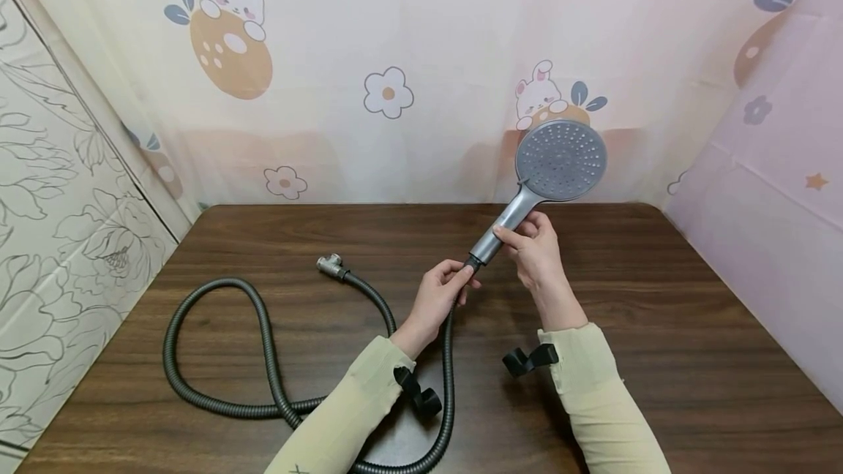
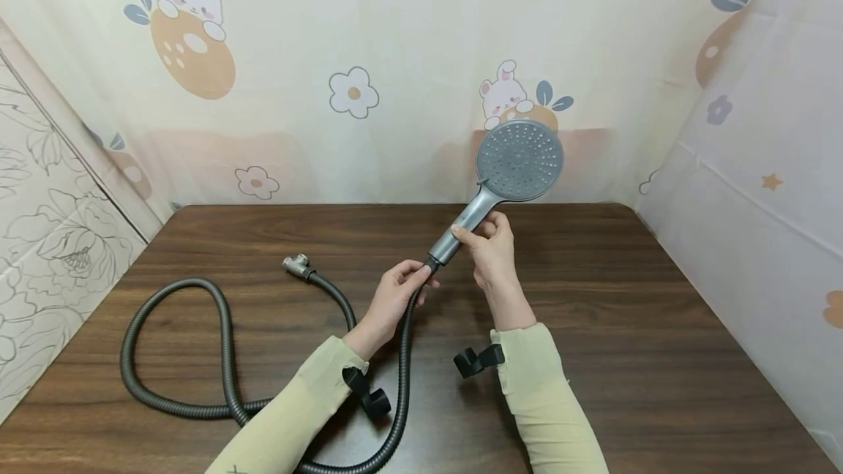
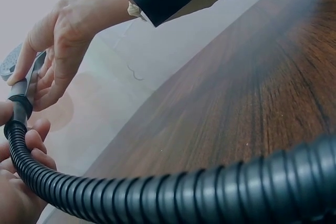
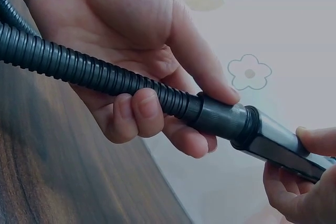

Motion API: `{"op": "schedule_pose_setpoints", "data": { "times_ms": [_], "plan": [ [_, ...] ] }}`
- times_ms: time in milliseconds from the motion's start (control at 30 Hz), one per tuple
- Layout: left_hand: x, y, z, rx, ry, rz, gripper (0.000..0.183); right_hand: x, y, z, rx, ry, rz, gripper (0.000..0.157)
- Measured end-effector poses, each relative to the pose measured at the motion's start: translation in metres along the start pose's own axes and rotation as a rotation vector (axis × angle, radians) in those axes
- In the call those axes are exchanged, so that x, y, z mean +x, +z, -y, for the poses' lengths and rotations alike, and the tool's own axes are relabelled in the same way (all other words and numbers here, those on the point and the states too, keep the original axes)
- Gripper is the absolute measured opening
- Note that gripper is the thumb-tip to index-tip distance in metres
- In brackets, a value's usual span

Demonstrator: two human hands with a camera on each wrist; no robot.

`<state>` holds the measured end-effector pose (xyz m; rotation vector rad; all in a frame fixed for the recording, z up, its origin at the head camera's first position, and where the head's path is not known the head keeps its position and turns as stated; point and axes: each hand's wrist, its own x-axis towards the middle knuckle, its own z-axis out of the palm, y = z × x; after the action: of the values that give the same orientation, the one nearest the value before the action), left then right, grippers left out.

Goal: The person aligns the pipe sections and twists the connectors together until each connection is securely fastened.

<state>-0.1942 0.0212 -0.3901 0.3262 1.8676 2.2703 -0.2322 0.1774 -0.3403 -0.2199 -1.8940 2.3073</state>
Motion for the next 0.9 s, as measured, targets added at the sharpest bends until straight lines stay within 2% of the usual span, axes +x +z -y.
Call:
{"op": "schedule_pose_setpoints", "data": {
  "times_ms": [333, 500, 900],
  "plan": [
    [-0.0014, -0.0002, -0.0022, 0.055, -0.004, 0.021, 0.032, 0.0013, 0.0002, -0.0006, 0.01, -0.005, 0.004, 0.039],
    [0.0009, -0.0021, 0.0022, 0.027, -0.014, 0.025, 0.032, 0.0017, 0.0, -0.0014, 0.012, -0.001, 0.003, 0.039],
    [0.0002, 0.0003, -0.001, 0.023, -0.022, -0.007, 0.023, 0.0006, 0.001, 0.0001, 0.021, -0.001, 0.0, 0.038]
  ]
}}
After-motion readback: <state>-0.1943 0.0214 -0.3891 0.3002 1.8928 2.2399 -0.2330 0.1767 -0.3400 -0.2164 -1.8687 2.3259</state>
